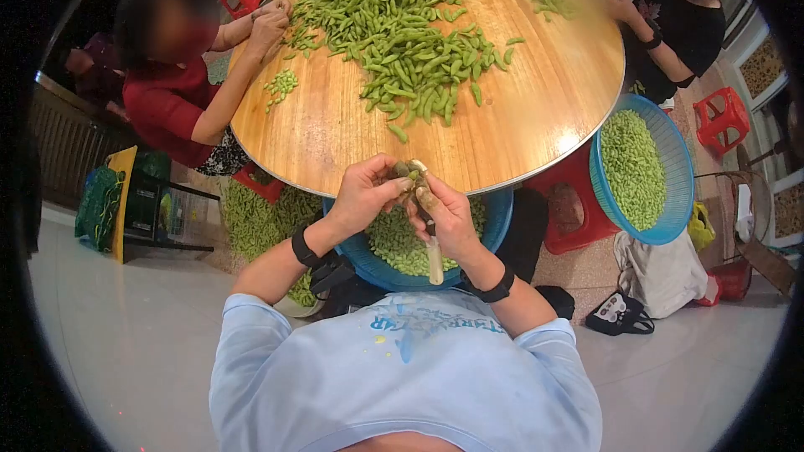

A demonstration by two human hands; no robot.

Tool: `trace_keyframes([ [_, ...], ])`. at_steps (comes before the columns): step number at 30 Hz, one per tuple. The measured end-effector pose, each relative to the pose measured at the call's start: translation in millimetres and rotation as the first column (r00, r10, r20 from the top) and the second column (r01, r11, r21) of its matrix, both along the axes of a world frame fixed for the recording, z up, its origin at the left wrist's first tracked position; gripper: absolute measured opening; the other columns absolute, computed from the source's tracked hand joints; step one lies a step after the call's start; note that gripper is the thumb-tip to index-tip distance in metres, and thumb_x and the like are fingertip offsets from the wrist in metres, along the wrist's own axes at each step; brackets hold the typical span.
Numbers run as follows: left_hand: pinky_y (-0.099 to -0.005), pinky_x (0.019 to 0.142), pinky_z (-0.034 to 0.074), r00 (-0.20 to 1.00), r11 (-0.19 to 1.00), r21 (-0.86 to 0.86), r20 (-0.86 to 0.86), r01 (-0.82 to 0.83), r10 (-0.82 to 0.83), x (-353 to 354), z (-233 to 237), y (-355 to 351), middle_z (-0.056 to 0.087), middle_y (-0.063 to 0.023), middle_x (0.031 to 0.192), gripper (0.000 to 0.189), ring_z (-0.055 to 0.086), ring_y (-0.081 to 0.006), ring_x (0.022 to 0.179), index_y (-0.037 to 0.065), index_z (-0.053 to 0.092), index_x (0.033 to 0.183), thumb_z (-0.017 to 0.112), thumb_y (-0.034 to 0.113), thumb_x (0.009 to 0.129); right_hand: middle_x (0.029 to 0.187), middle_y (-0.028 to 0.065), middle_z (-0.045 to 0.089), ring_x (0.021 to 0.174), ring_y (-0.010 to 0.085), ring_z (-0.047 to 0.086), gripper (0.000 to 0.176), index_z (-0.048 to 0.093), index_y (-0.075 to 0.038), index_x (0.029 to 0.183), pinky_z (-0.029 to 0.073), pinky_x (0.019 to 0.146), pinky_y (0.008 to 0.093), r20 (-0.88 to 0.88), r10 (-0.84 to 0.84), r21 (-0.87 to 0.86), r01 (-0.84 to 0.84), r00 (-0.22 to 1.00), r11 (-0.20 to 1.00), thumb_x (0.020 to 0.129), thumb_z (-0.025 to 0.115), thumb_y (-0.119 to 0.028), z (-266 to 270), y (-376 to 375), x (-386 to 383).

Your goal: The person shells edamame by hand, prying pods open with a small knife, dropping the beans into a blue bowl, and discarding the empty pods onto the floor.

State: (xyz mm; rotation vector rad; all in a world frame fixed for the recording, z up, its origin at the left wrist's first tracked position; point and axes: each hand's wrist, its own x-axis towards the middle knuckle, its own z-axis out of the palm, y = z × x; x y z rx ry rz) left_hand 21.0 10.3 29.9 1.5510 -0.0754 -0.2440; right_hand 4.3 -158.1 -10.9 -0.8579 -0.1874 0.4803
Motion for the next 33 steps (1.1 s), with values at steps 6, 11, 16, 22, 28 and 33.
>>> trace_keyframes([
  [6, -0.0174, 0.047, 0.038, 0.993, 0.997, -0.065, -0.111, 0.042, -0.049, 2, -10, 7, 0.061, -0.0008, 0.074, 0.010, 0.053, -0.0048, 0.058, 0.000, 0.061, 0.093, 0.063, 0.008, 0.087, 0.080, 0.0036, 0.053, 0.057, 0.0074, 0.046, 0.036, 0.043, -0.003, 0.134, 0.037, 0.044, 0.0189, 0.000, 0.009, -0.008, -0.009, 1.000, 1.000, 0.099, 0.042, -0.013, 0, 0, -2],
  [11, -0.0169, 0.050, 0.039, 0.988, 0.975, -0.212, -0.125, 0.068, -0.096, 3, -15, 12, 0.062, -0.0003, 0.075, 0.011, 0.053, -0.0040, 0.060, 0.001, 0.062, 0.095, 0.063, 0.009, 0.087, 0.074, 0.0018, 0.048, 0.053, 0.0067, 0.042, 0.036, 0.044, -0.001, 0.133, 0.036, 0.043, 0.0191, 0.046, 0.083, -0.014, -0.082, 0.996, 0.997, 0.098, 0.042, -0.011, 2, -5, 2],
  [16, -0.0172, 0.048, 0.038, 0.961, 0.946, -0.305, -0.209, 0.111, -0.180, 8, -16, 17, 0.062, -0.0011, 0.075, 0.012, 0.053, -0.0046, 0.059, 0.002, 0.063, 0.095, 0.064, 0.010, 0.086, 0.071, 0.0016, 0.048, 0.051, 0.0066, 0.042, 0.032, 0.048, 0.000, 0.128, 0.035, 0.043, 0.0197, 0.071, 0.037, -0.108, -0.029, 0.997, 0.994, 0.097, 0.043, -0.009, 5, -4, 1],
  [22, -0.0192, 0.045, 0.033, 0.890, 0.918, -0.393, -0.396, 0.059, -0.227, 5, -27, 13, 0.059, -0.0006, 0.070, 0.009, 0.050, -0.0066, 0.054, 0.005, 0.064, 0.093, 0.062, 0.011, 0.087, 0.070, -0.0002, 0.056, 0.051, 0.0041, 0.047, 0.027, 0.057, 0.002, 0.118, 0.036, 0.043, 0.0195, 0.456, -0.067, -0.498, 0.317, 0.887, 0.807, 0.093, 0.050, -0.003, -8, 0, -3],
  [28, -0.0191, 0.052, 0.038, 0.940, 0.940, -0.285, -0.224, 0.187, -0.255, -5, -35, 11, 0.057, 0.0024, 0.068, 0.012, 0.050, -0.0046, 0.058, 0.004, 0.065, 0.089, 0.059, 0.011, 0.082, 0.067, 0.0022, 0.056, 0.050, 0.0070, 0.051, 0.023, 0.059, 0.003, 0.109, 0.039, 0.044, 0.0203, 0.514, -0.098, -0.474, 0.376, 0.852, 0.796, 0.086, 0.054, 0.005, -17, -6, -4],
  [33, -0.0209, 0.055, 0.040, 0.871, 0.905, -0.317, -0.310, 0.285, -0.382, -3, -38, 23, 0.058, 0.0015, 0.069, 0.013, 0.052, -0.0072, 0.061, 0.001, 0.064, 0.089, 0.060, 0.012, 0.083, 0.068, 0.0051, 0.056, 0.052, 0.0117, 0.053, 0.021, 0.059, 0.003, 0.101, 0.042, 0.047, 0.0242, 0.736, 0.098, -0.500, 0.439, 0.670, 0.746, 0.081, 0.059, 0.004, -11, -18, 9],
])
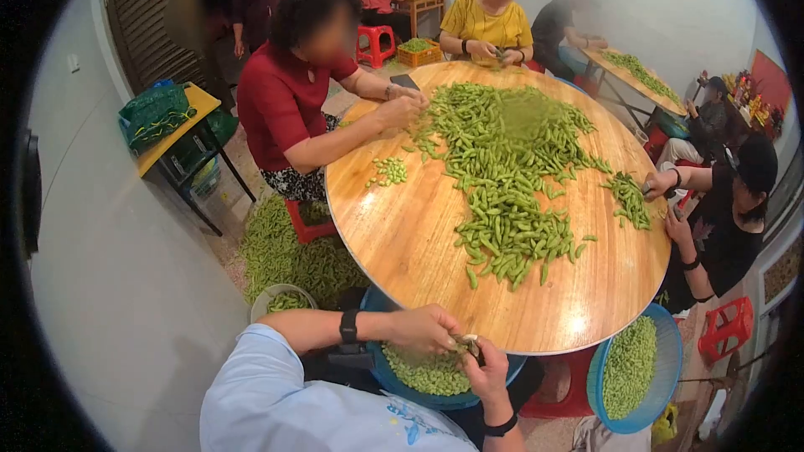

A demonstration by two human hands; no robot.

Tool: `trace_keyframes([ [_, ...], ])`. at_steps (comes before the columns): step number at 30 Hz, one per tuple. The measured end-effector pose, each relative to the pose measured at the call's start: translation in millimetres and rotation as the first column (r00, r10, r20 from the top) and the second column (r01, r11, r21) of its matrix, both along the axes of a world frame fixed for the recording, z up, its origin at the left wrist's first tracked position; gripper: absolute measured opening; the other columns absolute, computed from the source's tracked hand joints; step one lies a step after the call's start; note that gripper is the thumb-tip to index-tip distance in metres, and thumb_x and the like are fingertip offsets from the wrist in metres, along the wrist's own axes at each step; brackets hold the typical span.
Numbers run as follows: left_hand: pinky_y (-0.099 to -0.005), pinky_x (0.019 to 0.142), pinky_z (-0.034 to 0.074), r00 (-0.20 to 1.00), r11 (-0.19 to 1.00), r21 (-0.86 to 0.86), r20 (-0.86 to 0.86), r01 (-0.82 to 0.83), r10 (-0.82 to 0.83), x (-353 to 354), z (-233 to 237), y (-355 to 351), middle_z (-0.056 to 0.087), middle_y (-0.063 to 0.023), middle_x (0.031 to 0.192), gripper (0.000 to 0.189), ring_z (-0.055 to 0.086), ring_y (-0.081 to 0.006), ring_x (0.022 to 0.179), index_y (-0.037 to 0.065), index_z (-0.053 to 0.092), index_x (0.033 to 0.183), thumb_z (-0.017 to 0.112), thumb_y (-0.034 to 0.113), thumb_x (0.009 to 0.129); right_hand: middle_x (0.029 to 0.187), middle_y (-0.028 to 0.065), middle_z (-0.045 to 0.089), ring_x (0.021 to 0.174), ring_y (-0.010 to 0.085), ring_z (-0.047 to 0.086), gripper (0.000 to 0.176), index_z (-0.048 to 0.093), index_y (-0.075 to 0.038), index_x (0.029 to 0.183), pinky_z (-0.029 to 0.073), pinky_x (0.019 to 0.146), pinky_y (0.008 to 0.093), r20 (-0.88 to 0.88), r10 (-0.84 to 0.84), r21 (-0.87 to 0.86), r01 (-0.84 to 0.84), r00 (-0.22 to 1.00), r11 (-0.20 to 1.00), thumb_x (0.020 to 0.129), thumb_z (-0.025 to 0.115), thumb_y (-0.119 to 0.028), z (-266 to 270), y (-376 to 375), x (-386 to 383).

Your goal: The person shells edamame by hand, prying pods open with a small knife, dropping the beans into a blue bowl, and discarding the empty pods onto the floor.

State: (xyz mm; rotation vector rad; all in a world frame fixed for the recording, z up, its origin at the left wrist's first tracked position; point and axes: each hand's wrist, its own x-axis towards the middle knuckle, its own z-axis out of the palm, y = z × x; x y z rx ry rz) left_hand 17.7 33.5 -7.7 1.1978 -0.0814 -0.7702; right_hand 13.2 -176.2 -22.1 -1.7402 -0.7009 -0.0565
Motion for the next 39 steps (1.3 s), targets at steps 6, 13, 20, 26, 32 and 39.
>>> trace_keyframes([
  [6, -0.0239, 0.060, 0.044, 0.998, 0.990, 0.124, -0.024, 0.062, -0.060, -18, 5, 0, 0.059, -0.0001, 0.075, 0.016, 0.055, -0.0087, 0.068, 0.000, 0.060, 0.096, 0.059, 0.012, 0.085, 0.070, 0.0139, 0.052, 0.058, 0.0279, 0.054, 0.020, 0.056, 0.001, 0.093, 0.044, 0.055, 0.0330, 0.078, 0.025, -0.255, -0.005, 0.997, 0.967, 0.074, 0.064, 0.003, 9, 4, -5],
  [13, -0.0352, 0.052, 0.047, 0.843, 0.740, 0.662, 0.460, -0.116, -0.279, -54, 68, 43, 0.055, -0.0132, 0.060, 0.019, 0.059, -0.0214, 0.055, 0.002, 0.053, 0.094, 0.058, 0.011, 0.078, 0.068, 0.0142, 0.054, 0.058, 0.0263, 0.057, 0.016, 0.058, 0.000, 0.092, 0.044, 0.053, 0.0338, -0.077, 0.115, -0.214, -0.129, 0.990, 0.968, 0.079, 0.067, -0.004, 18, 15, -17],
  [20, -0.0470, 0.063, 0.048, 0.504, 0.382, 0.728, 0.676, -0.570, -0.538, -29, 77, 68, 0.055, -0.0178, 0.073, 0.006, 0.058, -0.0375, 0.074, 0.002, 0.059, 0.085, 0.055, 0.006, 0.082, 0.079, 0.0105, 0.065, 0.056, 0.0138, 0.061, 0.016, 0.058, 0.003, 0.101, 0.045, 0.048, 0.0250, -0.313, 0.137, 0.058, -0.126, 0.940, 0.990, 0.091, 0.057, -0.008, 12, 12, -22],
  [26, -0.0431, 0.070, 0.048, 0.270, 0.572, 0.567, 0.809, -0.594, -0.521, 76, 17, 20, 0.053, -0.0169, 0.088, 0.018, 0.056, -0.0367, 0.085, 0.002, 0.058, 0.097, 0.058, 0.002, 0.079, 0.078, 0.0059, 0.058, 0.049, 0.0087, 0.049, 0.026, 0.054, -0.002, 0.107, 0.037, 0.040, 0.0212, -0.755, 0.353, 0.421, -0.004, 0.552, 0.907, 0.099, 0.044, -0.024, 10, 6, -21],
  [32, -0.0399, 0.068, 0.048, 0.131, 0.541, 0.479, 0.819, -0.691, -0.558, 98, 14, 10, 0.052, -0.0154, 0.092, 0.016, 0.055, -0.0321, 0.089, 0.002, 0.057, 0.093, 0.061, 0.004, 0.077, 0.078, 0.0057, 0.054, 0.056, 0.0087, 0.047, 0.029, 0.051, -0.002, 0.118, 0.037, 0.042, 0.0204, -0.741, 0.344, 0.529, 0.184, 0.576, 0.829, 0.100, 0.043, -0.023, 2, 4, -17],
  [39, -0.0175, 0.048, 0.037, 0.942, 0.943, 0.267, 0.319, -0.197, 0.106, 40, 47, -5, 0.057, 0.0020, 0.068, 0.015, 0.050, -0.0027, 0.057, 0.000, 0.063, 0.095, 0.063, 0.014, 0.090, 0.081, 0.0060, 0.053, 0.059, 0.0090, 0.047, 0.036, 0.045, -0.005, 0.133, 0.038, 0.044, 0.0199, -0.657, 0.367, 0.629, 0.211, 0.658, 0.748, 0.100, 0.043, -0.017, 11, 6, -7],
])
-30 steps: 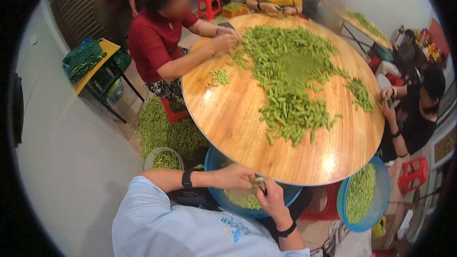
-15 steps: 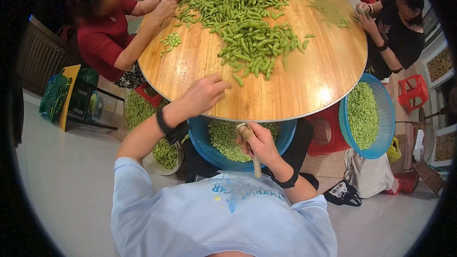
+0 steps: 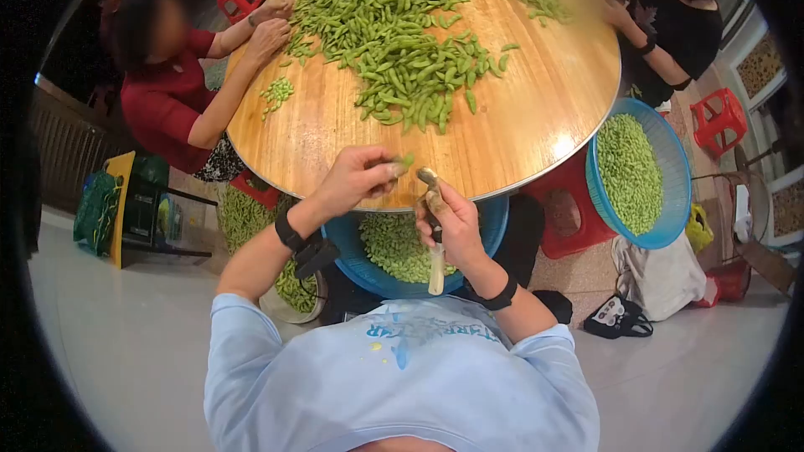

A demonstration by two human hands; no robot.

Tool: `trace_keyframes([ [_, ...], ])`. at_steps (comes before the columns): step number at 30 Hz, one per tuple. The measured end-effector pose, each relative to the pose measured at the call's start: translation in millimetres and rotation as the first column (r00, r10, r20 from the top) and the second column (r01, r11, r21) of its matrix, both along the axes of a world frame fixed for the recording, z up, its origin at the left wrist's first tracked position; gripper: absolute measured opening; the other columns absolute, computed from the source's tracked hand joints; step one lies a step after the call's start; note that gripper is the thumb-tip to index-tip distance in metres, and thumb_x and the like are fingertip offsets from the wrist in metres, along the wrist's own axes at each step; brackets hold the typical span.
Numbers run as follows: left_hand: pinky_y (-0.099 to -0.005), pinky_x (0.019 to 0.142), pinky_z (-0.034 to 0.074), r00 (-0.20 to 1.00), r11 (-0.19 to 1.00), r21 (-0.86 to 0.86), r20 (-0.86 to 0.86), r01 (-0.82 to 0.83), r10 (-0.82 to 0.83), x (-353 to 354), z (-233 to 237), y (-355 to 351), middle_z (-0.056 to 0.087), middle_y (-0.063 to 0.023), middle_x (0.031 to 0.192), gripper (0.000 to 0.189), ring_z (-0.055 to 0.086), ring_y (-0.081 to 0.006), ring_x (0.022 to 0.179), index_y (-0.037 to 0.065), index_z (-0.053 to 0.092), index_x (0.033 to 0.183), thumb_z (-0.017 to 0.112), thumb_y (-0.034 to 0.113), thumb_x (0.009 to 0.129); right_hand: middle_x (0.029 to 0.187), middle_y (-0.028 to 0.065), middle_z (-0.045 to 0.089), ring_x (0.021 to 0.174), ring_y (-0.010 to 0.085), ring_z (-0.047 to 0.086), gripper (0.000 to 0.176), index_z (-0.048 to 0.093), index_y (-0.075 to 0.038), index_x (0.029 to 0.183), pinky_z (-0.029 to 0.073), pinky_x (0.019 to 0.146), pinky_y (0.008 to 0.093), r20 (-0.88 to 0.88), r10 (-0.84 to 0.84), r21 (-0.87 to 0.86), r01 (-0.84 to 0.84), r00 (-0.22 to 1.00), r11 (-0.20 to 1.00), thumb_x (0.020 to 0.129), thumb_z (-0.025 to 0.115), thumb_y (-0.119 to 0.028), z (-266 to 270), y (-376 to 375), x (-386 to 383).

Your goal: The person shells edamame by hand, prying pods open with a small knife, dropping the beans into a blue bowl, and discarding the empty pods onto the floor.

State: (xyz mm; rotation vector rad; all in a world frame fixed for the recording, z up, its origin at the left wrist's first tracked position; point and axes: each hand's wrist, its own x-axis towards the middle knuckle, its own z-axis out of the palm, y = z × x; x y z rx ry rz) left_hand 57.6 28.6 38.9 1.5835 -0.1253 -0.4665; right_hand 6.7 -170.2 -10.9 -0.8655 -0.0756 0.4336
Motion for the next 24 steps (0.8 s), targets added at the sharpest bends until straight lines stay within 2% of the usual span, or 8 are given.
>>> trace_keyframes([
  [2, -0.0166, 0.048, 0.036, 0.999, 1.000, -0.026, -0.042, -0.010, 0.009, -16, -1, -7, 0.058, 0.0015, 0.069, 0.013, 0.050, -0.0027, 0.057, 0.001, 0.064, 0.095, 0.062, 0.013, 0.090, 0.080, 0.0059, 0.053, 0.058, 0.0088, 0.047, 0.035, 0.045, -0.006, 0.133, 0.038, 0.044, 0.0197, -0.023, 0.021, 0.045, -0.020, 1.000, 0.999, 0.100, 0.043, -0.017, 4, 0, 0],
  [4, -0.0156, 0.048, 0.037, 0.998, 0.998, -0.067, -0.059, -0.014, 0.010, -19, -7, -9, 0.060, 0.0015, 0.072, 0.013, 0.051, -0.0018, 0.058, 0.002, 0.064, 0.098, 0.061, 0.011, 0.090, 0.080, 0.0054, 0.052, 0.058, 0.0088, 0.045, 0.036, 0.044, -0.006, 0.134, 0.038, 0.044, 0.0193, -0.038, 0.137, 0.113, -0.132, 0.990, 0.985, 0.099, 0.042, -0.016, 5, 0, 1],
  [8, -0.0157, 0.049, 0.038, 0.994, 0.996, -0.093, -0.102, 0.016, -0.025, -29, -5, -7, 0.061, 0.0019, 0.075, 0.014, 0.051, -0.0014, 0.060, 0.003, 0.064, 0.101, 0.061, 0.011, 0.090, 0.080, 0.0051, 0.050, 0.057, 0.0089, 0.043, 0.037, 0.043, -0.007, 0.135, 0.037, 0.044, 0.0191, -0.044, 0.163, 0.133, -0.156, 0.986, 0.979, 0.099, 0.041, -0.015, 6, 2, -3],
  [10, -0.0154, 0.050, 0.038, 0.999, 0.999, -0.035, -0.041, 0.024, -0.026, -29, -7, -5, 0.060, 0.0022, 0.076, 0.014, 0.051, -0.0016, 0.062, 0.003, 0.062, 0.102, 0.060, 0.012, 0.091, 0.080, 0.0049, 0.050, 0.056, 0.0088, 0.043, 0.037, 0.042, -0.007, 0.135, 0.036, 0.043, 0.0191, -0.058, 0.175, 0.155, -0.164, 0.983, 0.974, 0.099, 0.041, -0.015, 4, 3, -3],
  [14, -0.0156, 0.052, 0.039, 0.998, 0.998, -0.061, -0.058, -0.002, -0.002, -31, -12, -3, 0.059, 0.0028, 0.075, 0.012, 0.051, -0.0019, 0.063, 0.002, 0.061, 0.098, 0.059, 0.012, 0.091, 0.079, 0.0047, 0.049, 0.056, 0.0087, 0.042, 0.036, 0.043, -0.007, 0.134, 0.036, 0.043, 0.0191, -0.071, 0.166, 0.185, -0.150, 0.984, 0.971, 0.099, 0.041, -0.015, 9, 4, -5],
  [17, -0.0192, 0.054, 0.041, 1.000, 0.999, -0.040, -0.003, -0.006, 0.006, -33, -18, -6, 0.057, 0.0027, 0.074, 0.012, 0.050, -0.0033, 0.063, 0.000, 0.059, 0.093, 0.058, 0.012, 0.092, 0.077, 0.0046, 0.049, 0.055, 0.0087, 0.042, 0.036, 0.043, -0.007, 0.134, 0.036, 0.044, 0.0192, -0.031, 0.161, 0.136, -0.156, 0.986, 0.978, 0.099, 0.042, -0.016, 7, 4, -5],
  [19, -0.0211, 0.055, 0.041, 0.986, 0.998, 0.056, 0.163, 0.002, -0.012, -32, -24, -5, 0.056, 0.0023, 0.071, 0.014, 0.049, -0.0041, 0.063, -0.001, 0.058, 0.091, 0.059, 0.013, 0.092, 0.076, 0.0047, 0.049, 0.055, 0.0086, 0.042, 0.037, 0.042, -0.008, 0.135, 0.037, 0.044, 0.0194, -0.038, 0.170, 0.140, -0.163, 0.985, 0.977, 0.099, 0.042, -0.016, 8, 4, -5],
  [24, -0.0227, 0.055, 0.042, 0.983, 0.999, 0.044, 0.180, 0.015, -0.023, -31, -26, -4, 0.055, 0.0011, 0.069, 0.014, 0.049, -0.0047, 0.062, -0.001, 0.058, 0.092, 0.059, 0.013, 0.091, 0.076, 0.0054, 0.049, 0.055, 0.0085, 0.042, 0.036, 0.043, -0.007, 0.134, 0.037, 0.044, 0.0197, -0.068, 0.175, 0.152, -0.163, 0.982, 0.975, 0.099, 0.044, -0.016, 11, 0, -9],
])
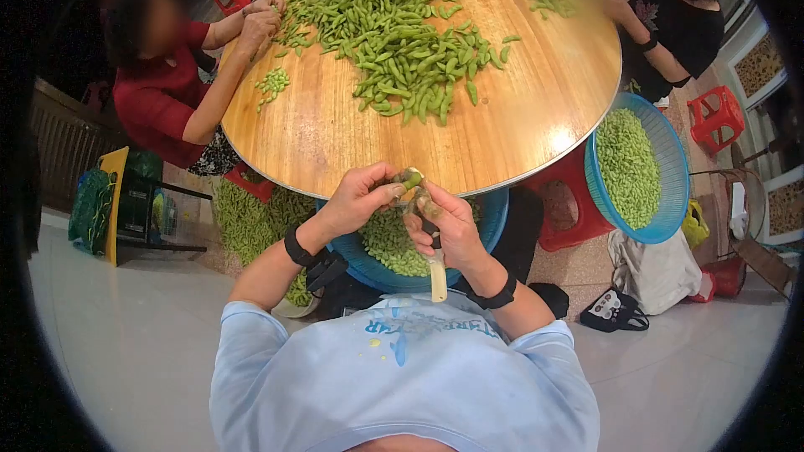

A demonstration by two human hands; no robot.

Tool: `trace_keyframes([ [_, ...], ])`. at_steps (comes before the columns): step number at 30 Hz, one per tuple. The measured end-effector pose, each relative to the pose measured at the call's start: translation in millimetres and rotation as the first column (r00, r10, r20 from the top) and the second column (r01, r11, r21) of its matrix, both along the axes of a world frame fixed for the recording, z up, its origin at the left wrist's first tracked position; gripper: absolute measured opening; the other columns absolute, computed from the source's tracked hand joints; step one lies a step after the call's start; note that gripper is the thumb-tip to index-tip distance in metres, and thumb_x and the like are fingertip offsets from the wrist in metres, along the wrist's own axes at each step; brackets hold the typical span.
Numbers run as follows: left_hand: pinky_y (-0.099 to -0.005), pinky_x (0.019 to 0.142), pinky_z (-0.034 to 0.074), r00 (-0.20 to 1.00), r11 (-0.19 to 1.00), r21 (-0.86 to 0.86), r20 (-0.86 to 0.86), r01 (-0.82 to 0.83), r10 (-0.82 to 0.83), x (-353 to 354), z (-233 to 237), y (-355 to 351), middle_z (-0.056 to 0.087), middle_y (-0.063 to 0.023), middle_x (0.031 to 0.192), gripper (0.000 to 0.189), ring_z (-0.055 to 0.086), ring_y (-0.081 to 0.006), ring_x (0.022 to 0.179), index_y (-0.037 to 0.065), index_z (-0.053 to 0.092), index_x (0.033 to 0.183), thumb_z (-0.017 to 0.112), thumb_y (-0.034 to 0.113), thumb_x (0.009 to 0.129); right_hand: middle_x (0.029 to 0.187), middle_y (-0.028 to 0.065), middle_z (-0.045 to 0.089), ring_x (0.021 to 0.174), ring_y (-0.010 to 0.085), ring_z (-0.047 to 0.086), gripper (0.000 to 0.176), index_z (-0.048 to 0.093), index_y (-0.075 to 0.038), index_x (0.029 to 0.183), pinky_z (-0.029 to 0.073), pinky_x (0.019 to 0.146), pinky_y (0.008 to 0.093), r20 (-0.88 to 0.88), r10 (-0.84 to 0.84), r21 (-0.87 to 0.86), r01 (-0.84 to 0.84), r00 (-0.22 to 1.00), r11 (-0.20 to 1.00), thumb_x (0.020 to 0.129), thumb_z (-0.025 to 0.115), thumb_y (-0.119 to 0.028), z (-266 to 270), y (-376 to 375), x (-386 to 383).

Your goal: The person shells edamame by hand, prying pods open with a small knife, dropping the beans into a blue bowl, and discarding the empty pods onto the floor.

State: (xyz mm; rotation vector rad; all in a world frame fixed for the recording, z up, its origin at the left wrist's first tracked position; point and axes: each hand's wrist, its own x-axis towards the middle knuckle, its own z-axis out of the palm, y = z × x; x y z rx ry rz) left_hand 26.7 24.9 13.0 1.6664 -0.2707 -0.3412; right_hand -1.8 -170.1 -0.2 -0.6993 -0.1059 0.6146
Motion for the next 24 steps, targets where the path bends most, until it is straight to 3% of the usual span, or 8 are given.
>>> trace_keyframes([
  [8, -0.0207, 0.056, 0.042, 0.972, 0.980, 0.200, 0.228, 0.013, -0.059, -4, 4, 2, 0.055, 0.0026, 0.076, 0.013, 0.050, -0.0045, 0.064, 0.000, 0.058, 0.098, 0.057, 0.012, 0.092, 0.074, 0.0061, 0.050, 0.052, 0.0086, 0.042, 0.032, 0.047, -0.005, 0.129, 0.036, 0.042, 0.0201, 0.059, -0.057, -0.046, 0.060, 0.997, 0.997, 0.098, 0.045, -0.014, 0, 4, -1],
  [11, -0.0216, 0.052, 0.041, 0.996, 0.991, -0.137, -0.088, 0.001, -0.013, -3, 2, 0, 0.057, 0.0007, 0.072, 0.013, 0.052, -0.0069, 0.060, 0.000, 0.060, 0.095, 0.058, 0.013, 0.092, 0.071, 0.0043, 0.047, 0.051, 0.0081, 0.040, 0.029, 0.050, -0.003, 0.124, 0.035, 0.040, 0.0195, 0.015, -0.045, -0.041, 0.045, 0.999, 0.998, 0.098, 0.045, -0.014, 6, 3, 2],
  [13, -0.0205, 0.048, 0.039, 0.886, 0.902, -0.432, -0.427, -0.023, -0.182, 1, 4, 2, 0.058, -0.0001, 0.072, 0.014, 0.053, -0.0073, 0.058, 0.002, 0.060, 0.098, 0.059, 0.015, 0.092, 0.068, 0.0020, 0.043, 0.050, 0.0074, 0.037, 0.025, 0.052, -0.003, 0.119, 0.033, 0.040, 0.0183, -0.099, 0.081, 0.165, -0.064, 0.992, 0.984, 0.098, 0.047, -0.016, 9, -1, 3],
  [16, -0.0198, 0.046, 0.037, 0.777, 0.679, -0.733, -0.409, 0.032, -0.478, 2, -11, 3, 0.057, -0.0002, 0.071, 0.015, 0.053, -0.0073, 0.058, 0.002, 0.059, 0.100, 0.059, 0.014, 0.092, 0.066, 0.0005, 0.039, 0.049, 0.0071, 0.035, 0.022, 0.053, -0.003, 0.113, 0.032, 0.038, 0.0174, -0.127, 0.206, 0.331, -0.154, 0.970, 0.931, 0.098, 0.049, -0.018, -4, -5, 5],
  [20, -0.0216, 0.046, 0.037, 0.749, 0.618, -0.785, -0.394, 0.028, -0.533, -1, -14, 1, 0.055, 0.0006, 0.068, 0.016, 0.053, -0.0076, 0.057, 0.002, 0.059, 0.101, 0.055, 0.015, 0.094, 0.068, 0.0010, 0.041, 0.050, 0.0070, 0.036, 0.020, 0.052, -0.005, 0.111, 0.031, 0.038, 0.0171, -0.165, 0.271, 0.438, -0.175, 0.948, 0.882, 0.097, 0.050, -0.019, -13, -5, 5],
  [22, -0.0277, 0.047, 0.040, 0.915, 0.962, -0.265, -0.401, -0.057, -0.056, -1, 0, -2, 0.053, -0.0056, 0.065, 0.015, 0.054, -0.0167, 0.054, -0.001, 0.059, 0.098, 0.061, 0.011, 0.089, 0.072, 0.0014, 0.043, 0.051, 0.0066, 0.037, 0.021, 0.050, -0.007, 0.114, 0.031, 0.038, 0.0172, -0.363, 0.188, 0.422, -0.019, 0.912, 0.907, 0.096, 0.050, -0.018, -12, -3, 7],
  [23, -0.0277, 0.047, 0.040, 0.915, 0.963, -0.264, -0.399, -0.056, -0.056, -3, 3, -4, 0.053, -0.0056, 0.065, 0.015, 0.054, -0.0167, 0.054, -0.001, 0.059, 0.098, 0.061, 0.011, 0.089, 0.072, 0.0014, 0.043, 0.051, 0.0066, 0.037, 0.021, 0.050, -0.007, 0.114, 0.031, 0.038, 0.0172, -0.361, 0.188, 0.423, -0.019, 0.913, 0.906, 0.096, 0.050, -0.018, -13, -2, 7],
  [24, -0.0300, 0.049, 0.042, 0.981, 1.000, 0.025, 0.196, -0.010, 0.005, -4, 6, -5, 0.054, -0.0090, 0.068, 0.016, 0.056, -0.0205, 0.056, -0.002, 0.058, 0.099, 0.062, 0.009, 0.087, 0.073, 0.0016, 0.043, 0.052, 0.0065, 0.037, 0.022, 0.050, -0.008, 0.116, 0.031, 0.038, 0.0171, -0.353, 0.191, 0.417, -0.028, 0.916, 0.908, 0.096, 0.051, -0.017, -14, -1, 8],
])
